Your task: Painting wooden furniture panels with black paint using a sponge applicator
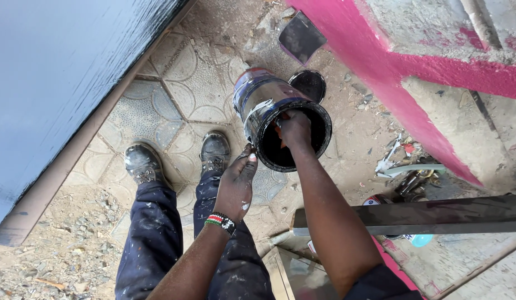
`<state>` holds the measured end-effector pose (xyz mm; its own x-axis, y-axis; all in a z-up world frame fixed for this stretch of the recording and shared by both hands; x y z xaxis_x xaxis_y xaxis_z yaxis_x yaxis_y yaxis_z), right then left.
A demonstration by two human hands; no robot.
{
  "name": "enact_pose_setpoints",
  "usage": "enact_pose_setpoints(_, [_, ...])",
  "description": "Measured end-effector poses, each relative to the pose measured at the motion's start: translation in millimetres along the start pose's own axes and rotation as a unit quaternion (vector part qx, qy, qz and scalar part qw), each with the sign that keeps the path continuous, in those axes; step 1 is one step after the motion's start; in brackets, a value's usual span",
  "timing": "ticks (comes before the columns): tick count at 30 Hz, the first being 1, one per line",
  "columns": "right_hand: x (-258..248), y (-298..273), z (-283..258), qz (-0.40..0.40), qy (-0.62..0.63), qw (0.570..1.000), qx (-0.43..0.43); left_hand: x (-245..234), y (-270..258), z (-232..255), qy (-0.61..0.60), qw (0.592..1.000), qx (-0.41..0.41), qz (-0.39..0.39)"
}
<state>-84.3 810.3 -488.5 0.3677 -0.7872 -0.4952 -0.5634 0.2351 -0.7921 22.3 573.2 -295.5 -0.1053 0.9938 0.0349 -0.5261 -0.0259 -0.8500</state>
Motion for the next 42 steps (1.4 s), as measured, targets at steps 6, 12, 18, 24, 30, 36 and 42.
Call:
enact_pose_setpoints(6, [-40,-82,-45,0.0,0.164,0.974,0.158,-1,7,-14,-0.029,0.999,-0.004,0.035])
enact_pose_setpoints(12, [-25,-120,-38,-0.065,0.193,0.972,0.119,8,16,-16,-0.142,0.987,-0.001,0.078])
enact_pose_setpoints(18, [-23,-118,-31,-0.061,0.209,0.974,0.057,7,25,-42,-0.26,0.965,-0.005,0.03])
enact_pose_setpoints(24, [-48,-131,-26,-0.095,0.207,0.967,0.115,8,17,-33,-0.283,0.959,-0.006,0.004])
enact_pose_setpoints(30, [-51,-187,-127,-0.058,-0.074,0.991,-0.093,3,20,-32,-0.255,0.967,0.012,0.014])
enact_pose_setpoints(36, [-36,-192,-119,-0.047,-0.155,0.97,-0.181,2,21,-25,-0.267,0.964,0.002,0.008])
enact_pose_setpoints(42, [-66,-167,-17,0.037,0.414,0.897,0.152,7,26,-48,-0.283,0.959,-0.027,0.009])
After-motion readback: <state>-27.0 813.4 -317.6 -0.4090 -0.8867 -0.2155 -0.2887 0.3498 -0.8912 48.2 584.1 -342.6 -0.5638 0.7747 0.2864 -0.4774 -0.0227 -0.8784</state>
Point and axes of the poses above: each hand's wrist, its own y-axis towards the middle knuckle, its own x-axis out of the palm, z = x × y, the point moved 10 cm from there along y, towards the middle knuckle, and after that the axes turned 13 degrees about y, right-handed, at the moved point
